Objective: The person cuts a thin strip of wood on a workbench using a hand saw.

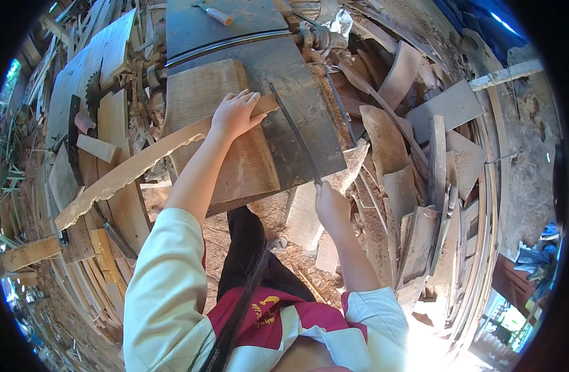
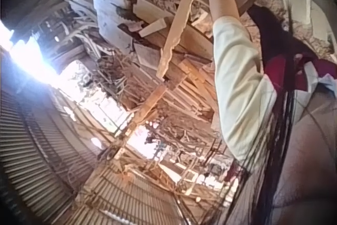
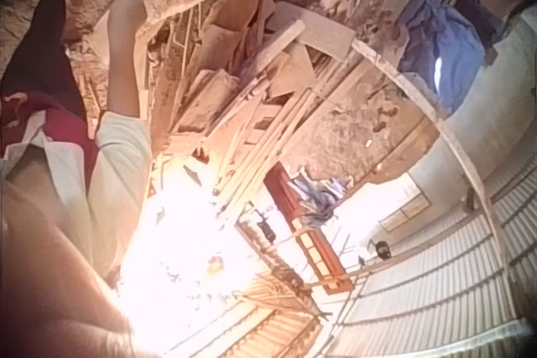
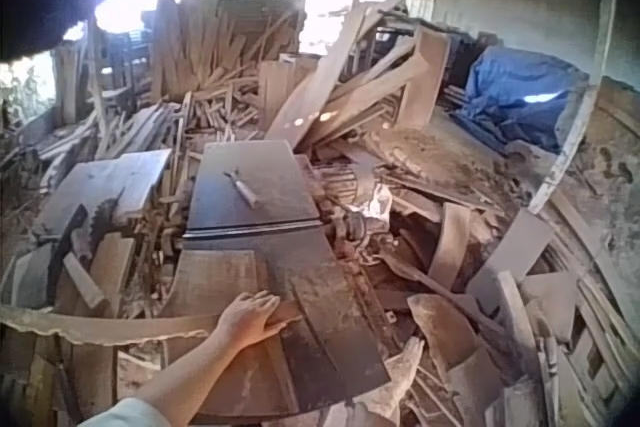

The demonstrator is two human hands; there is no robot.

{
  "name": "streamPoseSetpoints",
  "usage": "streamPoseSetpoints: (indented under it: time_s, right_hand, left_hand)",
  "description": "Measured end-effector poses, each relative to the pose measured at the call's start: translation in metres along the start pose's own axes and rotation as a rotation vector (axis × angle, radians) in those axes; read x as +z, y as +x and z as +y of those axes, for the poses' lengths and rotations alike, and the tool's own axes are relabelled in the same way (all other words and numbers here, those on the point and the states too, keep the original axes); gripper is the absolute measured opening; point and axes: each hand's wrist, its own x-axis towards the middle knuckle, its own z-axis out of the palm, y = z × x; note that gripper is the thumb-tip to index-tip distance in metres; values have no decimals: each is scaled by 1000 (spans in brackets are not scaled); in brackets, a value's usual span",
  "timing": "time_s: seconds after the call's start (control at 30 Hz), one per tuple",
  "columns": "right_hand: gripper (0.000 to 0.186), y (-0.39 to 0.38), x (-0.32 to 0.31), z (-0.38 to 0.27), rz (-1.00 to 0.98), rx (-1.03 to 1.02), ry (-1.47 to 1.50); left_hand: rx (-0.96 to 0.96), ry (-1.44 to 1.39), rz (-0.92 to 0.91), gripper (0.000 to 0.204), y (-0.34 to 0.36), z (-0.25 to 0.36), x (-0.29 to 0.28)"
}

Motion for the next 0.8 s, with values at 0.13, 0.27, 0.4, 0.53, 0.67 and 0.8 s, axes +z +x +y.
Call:
streamPoseSetpoints:
  time_s: [0.13, 0.27, 0.4, 0.53, 0.67, 0.8]
  right_hand:
    - [24, 9, -3, 10, 22, -93, -16]
    - [24, 12, -2, 2, 26, -156, -8]
    - [24, 53, -6, -30, 73, -173, 22]
    - [28, 119, -13, -71, 122, -197, 66]
    - [29, 148, -12, -89, 166, -164, 88]
    - [27, 131, -9, -84, 153, -156, 77]
  left_hand:
    - [9, -10, -10, 47, 1, -2, -1]
    - [16, -39, -8, 45, -1, -5, 0]
    - [13, -23, 1, 44, -2, -6, 0]
    - [2, -42, -22, 44, -1, -4, 0]
    - [3, -50, -8, 44, 0, -1, -2]
    - [-13, -54, -25, 43, 1, -1, -3]
